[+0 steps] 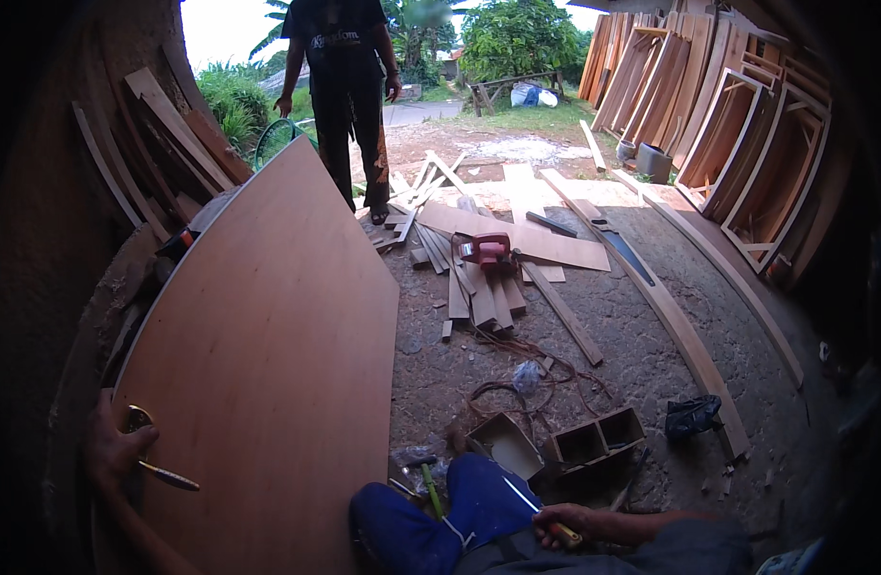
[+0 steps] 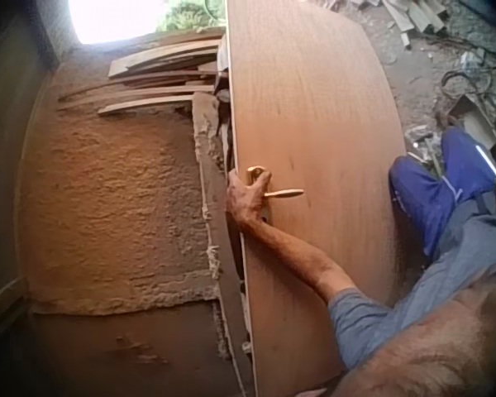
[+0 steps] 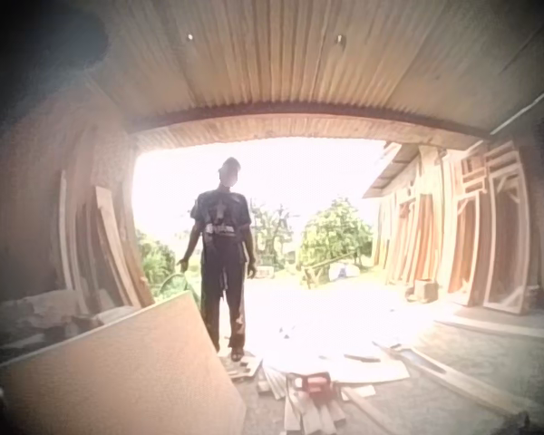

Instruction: The person installs a gold door handle on a wooden door. They position the handle, insert screws, and use a hammer and screwdriver to secure it in place.

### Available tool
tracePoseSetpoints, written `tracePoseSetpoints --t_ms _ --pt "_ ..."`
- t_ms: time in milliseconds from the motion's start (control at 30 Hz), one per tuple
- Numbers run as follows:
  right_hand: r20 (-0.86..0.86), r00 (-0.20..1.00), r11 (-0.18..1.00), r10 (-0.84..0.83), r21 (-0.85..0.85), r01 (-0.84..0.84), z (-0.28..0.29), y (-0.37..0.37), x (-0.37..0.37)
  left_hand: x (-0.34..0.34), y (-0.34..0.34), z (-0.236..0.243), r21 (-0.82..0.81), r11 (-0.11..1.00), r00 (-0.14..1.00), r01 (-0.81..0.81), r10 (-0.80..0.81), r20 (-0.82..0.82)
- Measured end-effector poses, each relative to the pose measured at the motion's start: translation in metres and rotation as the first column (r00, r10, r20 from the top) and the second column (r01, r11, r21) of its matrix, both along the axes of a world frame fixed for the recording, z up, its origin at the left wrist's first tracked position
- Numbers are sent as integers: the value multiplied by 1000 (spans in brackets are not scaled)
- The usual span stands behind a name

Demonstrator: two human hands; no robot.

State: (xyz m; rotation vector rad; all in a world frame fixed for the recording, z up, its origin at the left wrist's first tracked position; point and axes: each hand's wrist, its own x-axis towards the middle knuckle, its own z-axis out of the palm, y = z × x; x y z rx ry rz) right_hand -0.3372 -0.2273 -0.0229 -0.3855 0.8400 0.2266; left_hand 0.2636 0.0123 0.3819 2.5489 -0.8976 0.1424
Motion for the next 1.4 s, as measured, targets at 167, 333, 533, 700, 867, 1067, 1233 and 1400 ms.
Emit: tracePoseSetpoints --t_ms 167,333,533,700,867,1067,1233,1400 --pt "13 999 999 -36 -18 36 6 -20 10 -6 -3 3 13 1000 1000 -24 24 14" --pt "-59 984 956 -168 -252 148 63 -96 55 -11 -2 10 65 996 998 -52 49 44" --pt "110 992 761 -55 -638 113 127 -239 70 -13 -6 14 116 992 998 -41 36 42" --pt "119 991 419 -58 -898 132 196 -310 88 -33 -13 28 232 957 983 -171 151 103" --pt "189 955 609 -229 -738 292 143 -264 97 -27 -12 25 260 948 982 -182 163 92" --pt "10 999 830 48 -556 -35 -16 -68 124 -27 -14 23 223 960 985 -169 156 73" --pt "-221 880 111 420 -950 -292 -52 -1 156 -27 -12 23 209 966 988 -150 140 61" --pt "-174 855 162 489 -945 -285 -45 -1 162 -29 -10 24 194 968 987 -161 155 49"
